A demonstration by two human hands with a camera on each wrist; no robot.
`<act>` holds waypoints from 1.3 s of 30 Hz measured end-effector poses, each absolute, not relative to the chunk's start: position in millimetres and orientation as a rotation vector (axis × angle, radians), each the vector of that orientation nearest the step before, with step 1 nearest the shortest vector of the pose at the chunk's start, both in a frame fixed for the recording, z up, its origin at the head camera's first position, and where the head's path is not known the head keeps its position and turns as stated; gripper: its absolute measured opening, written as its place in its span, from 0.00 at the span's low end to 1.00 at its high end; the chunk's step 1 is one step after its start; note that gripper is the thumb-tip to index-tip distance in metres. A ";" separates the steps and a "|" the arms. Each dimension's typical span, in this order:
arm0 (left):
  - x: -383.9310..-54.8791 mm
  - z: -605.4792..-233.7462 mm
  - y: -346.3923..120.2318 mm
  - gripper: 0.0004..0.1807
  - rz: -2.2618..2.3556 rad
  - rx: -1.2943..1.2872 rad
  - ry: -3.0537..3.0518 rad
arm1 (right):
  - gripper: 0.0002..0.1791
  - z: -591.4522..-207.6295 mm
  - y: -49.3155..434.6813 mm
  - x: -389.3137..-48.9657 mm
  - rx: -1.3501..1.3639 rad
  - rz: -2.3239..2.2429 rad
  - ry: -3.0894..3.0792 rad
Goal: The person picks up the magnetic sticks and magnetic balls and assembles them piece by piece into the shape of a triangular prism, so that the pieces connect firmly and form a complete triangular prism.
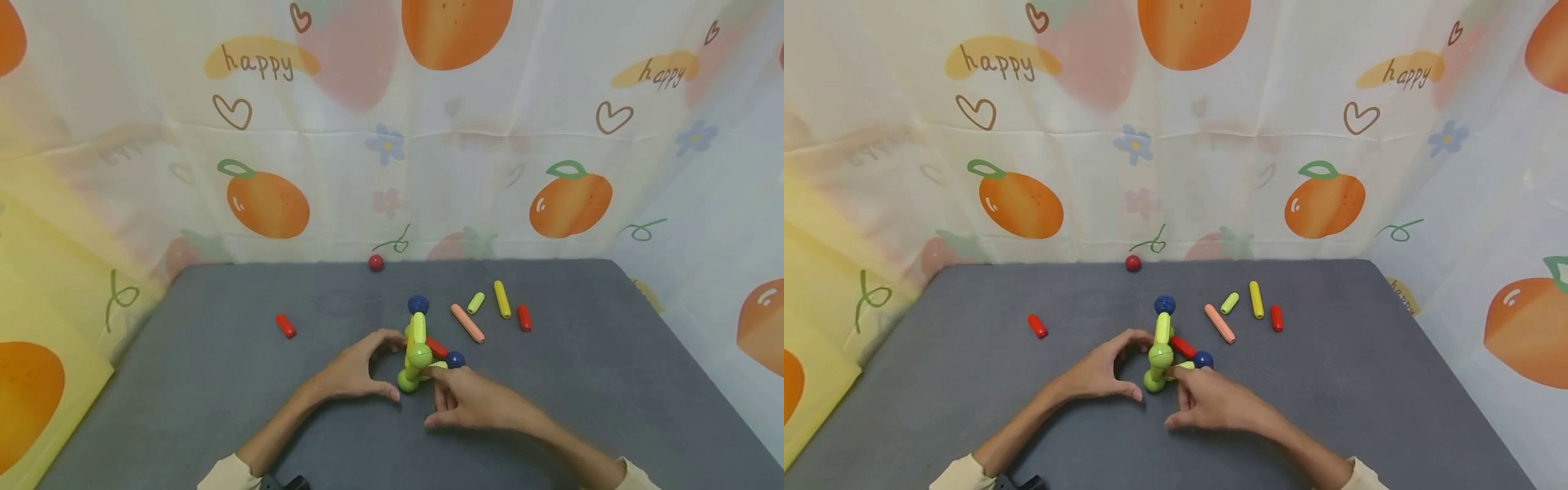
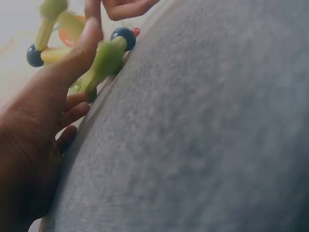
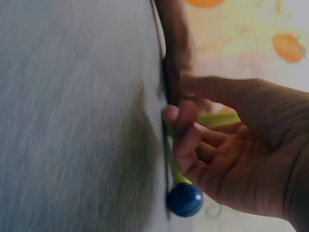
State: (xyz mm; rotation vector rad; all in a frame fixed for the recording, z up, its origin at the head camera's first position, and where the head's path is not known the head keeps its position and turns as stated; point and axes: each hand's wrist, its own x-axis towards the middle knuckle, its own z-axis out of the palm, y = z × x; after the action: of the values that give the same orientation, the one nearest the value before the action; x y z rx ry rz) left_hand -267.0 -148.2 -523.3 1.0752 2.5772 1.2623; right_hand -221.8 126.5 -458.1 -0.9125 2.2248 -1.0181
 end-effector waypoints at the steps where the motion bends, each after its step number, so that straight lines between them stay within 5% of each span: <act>1: -265.4 -523.1 -147.9 0.49 1.210 1.085 2.593 | 0.31 -456.5 123.0 -219.2 -0.904 -1.023 2.192; 4: -262.3 -522.8 -145.8 0.48 1.128 1.103 2.657 | 0.26 -450.1 116.7 -218.7 -0.856 -1.065 2.234; 7: -262.5 -523.4 -144.8 0.36 1.190 1.099 2.664 | 0.10 -447.1 118.0 -233.3 -0.784 -1.072 2.531; 13: -266.7 -526.0 -148.7 0.19 1.307 1.146 2.627 | 0.17 -456.7 127.2 -276.9 -0.609 -1.019 2.727; 20: -275.9 -524.2 -142.7 0.16 1.430 1.064 2.577 | 0.15 -459.6 136.9 -304.8 -0.807 -0.956 2.584; 39: -284.1 -526.5 -124.4 0.05 1.519 1.014 2.693 | 0.09 -459.5 151.2 -318.0 -0.948 -0.977 2.442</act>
State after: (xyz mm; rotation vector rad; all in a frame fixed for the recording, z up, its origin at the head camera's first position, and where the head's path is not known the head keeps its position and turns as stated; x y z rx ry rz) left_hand -284.1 -124.4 -526.5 1.0136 2.6929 1.5193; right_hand -318.0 151.2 -459.5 -0.9476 2.4415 -0.9770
